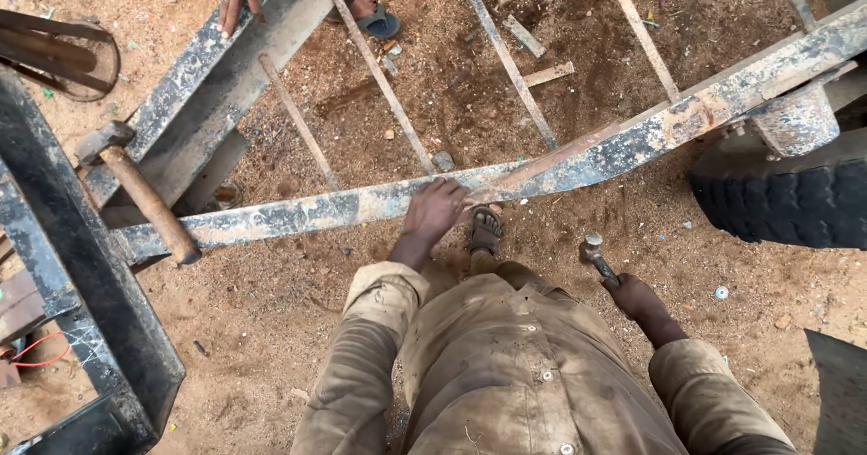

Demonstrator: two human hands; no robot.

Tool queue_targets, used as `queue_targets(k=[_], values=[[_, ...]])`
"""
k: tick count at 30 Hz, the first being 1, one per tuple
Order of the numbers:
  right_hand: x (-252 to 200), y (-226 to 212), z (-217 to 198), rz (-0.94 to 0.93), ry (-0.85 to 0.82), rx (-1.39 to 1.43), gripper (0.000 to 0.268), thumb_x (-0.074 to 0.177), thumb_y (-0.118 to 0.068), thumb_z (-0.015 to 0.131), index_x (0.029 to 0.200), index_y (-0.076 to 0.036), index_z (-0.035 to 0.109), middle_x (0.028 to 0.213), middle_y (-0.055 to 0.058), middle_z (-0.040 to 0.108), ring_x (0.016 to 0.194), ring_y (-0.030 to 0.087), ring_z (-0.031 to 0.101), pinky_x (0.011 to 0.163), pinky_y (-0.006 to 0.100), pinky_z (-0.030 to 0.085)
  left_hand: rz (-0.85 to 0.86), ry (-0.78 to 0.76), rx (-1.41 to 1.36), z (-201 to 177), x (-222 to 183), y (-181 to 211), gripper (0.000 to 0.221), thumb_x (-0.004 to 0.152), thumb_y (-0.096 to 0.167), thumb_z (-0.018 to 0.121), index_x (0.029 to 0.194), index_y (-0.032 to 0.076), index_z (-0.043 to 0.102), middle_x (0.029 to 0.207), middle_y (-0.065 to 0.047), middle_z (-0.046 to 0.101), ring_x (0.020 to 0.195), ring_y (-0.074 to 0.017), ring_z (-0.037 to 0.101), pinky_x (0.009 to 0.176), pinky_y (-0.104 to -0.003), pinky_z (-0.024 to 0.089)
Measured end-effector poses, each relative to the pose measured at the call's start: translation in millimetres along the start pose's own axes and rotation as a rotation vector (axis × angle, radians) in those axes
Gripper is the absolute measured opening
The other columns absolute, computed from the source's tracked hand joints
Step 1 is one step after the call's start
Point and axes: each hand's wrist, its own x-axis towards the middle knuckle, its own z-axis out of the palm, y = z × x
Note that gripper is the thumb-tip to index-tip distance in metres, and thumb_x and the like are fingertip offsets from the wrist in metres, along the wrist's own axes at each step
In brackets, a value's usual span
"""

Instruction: Using a hammer to adjust or straighten metal components on a vehicle frame.

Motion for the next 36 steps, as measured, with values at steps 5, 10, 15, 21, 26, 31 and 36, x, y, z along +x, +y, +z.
queue_targets(k=[5, 10, 15, 21, 26, 31, 36], values=[[-61.0, -47.6, -20.9, 0.016, 0.018, 0.107, 0.052, 0.103, -0.052, 0.049, 0.112, -0.005, 0.069, 0.082, 0.017, 0.072, 0.075, 0.031, 0.07, 0.077, 0.049, 0.054, -0.099, 0.029, -0.078, -23.3, 25.3, 1.3, 0.033, 0.091, 0.036, 0.075, 0.117, 0.017, 0.072, 0.127, -0.006, 0.068, 0.12, -0.0232, 0.06, 0.11, -0.047, 0.044], [-88.6, -79.1, -27.5, -0.043, 0.065, 0.171, 0.052, 0.103, -0.052, 0.05, 0.112, -0.005, 0.068, 0.079, 0.016, 0.069, 0.07, 0.027, 0.067, 0.071, 0.047, 0.054, -0.287, -0.012, -0.234, -22.2, 34.4, 23.4, 0.045, 0.083, 0.044, 0.079, 0.12, 0.02, 0.07, 0.132, -0.006, 0.065, 0.124, -0.0241, 0.057, 0.116, -0.051, 0.035], [-98.0, -103.3, -34.7, -0.059, 0.076, 0.219, 0.051, 0.104, -0.052, 0.046, 0.13, -0.011, 0.061, 0.082, 0.013, 0.068, 0.066, 0.022, 0.062, 0.063, 0.044, 0.058, -0.165, 0.264, -0.1, 34.8, 51.5, 31.4, 0.053, 0.086, 0.047, 0.075, 0.125, 0.011, 0.067, 0.126, -0.012, 0.068, 0.118, -0.0293, 0.062, 0.107, -0.051, 0.042], [-117.5, -137.6, -56.5, -0.142, 0.279, 0.153, 0.052, 0.099, -0.054, 0.05, 0.133, -0.015, 0.058, 0.08, 0.009, 0.069, 0.067, 0.02, 0.065, 0.061, 0.044, 0.055, -0.002, 0.328, -0.035, 35.2, 27.2, 26.7, 0.031, 0.099, 0.042, 0.072, 0.107, 0.012, 0.069, 0.107, -0.005, 0.07, 0.098, -0.0205, 0.066, 0.085, -0.04, 0.053], [-115.7, -179.9, -72.2, -0.202, 0.292, 0.146, 0.046, 0.103, -0.053, 0.054, 0.123, -0.013, 0.063, 0.077, 0.011, 0.071, 0.063, 0.024, 0.068, 0.059, 0.047, 0.057, 0.061, 0.48, 0.021, 24.9, 18.8, 33.1, 0.019, 0.095, 0.03, 0.07, 0.1, 0.013, 0.066, 0.095, -0.002, 0.064, 0.088, -0.0192, 0.062, 0.074, -0.038, 0.049], [-103.3, -187.2, -64.3, -0.458, 0.534, 0.054, 0.044, 0.103, -0.048, 0.058, 0.121, -0.008, 0.059, 0.077, 0.012, 0.072, 0.061, 0.026, 0.069, 0.056, 0.047, 0.056, 0.067, 0.491, 0.069, 20.1, 15.6, 33.4, 0.012, 0.093, 0.022, 0.065, 0.102, 0.014, 0.062, 0.094, -0.002, 0.059, 0.09, -0.0194, 0.06, 0.077, -0.038, 0.048], [-85.4, -196.4, -69.0, -0.305, 0.364, -0.026, 0.042, 0.104, -0.043, 0.052, 0.126, -0.008, 0.056, 0.077, 0.013, 0.07, 0.055, 0.025, 0.069, 0.05, 0.045, 0.059, 0.095, 0.504, 0.131, 31.2, 18.9, 28.1, 0.012, 0.096, 0.024, 0.062, 0.104, 0.015, 0.06, 0.097, -0.002, 0.057, 0.092, -0.0195, 0.058, 0.078, -0.038, 0.047]])
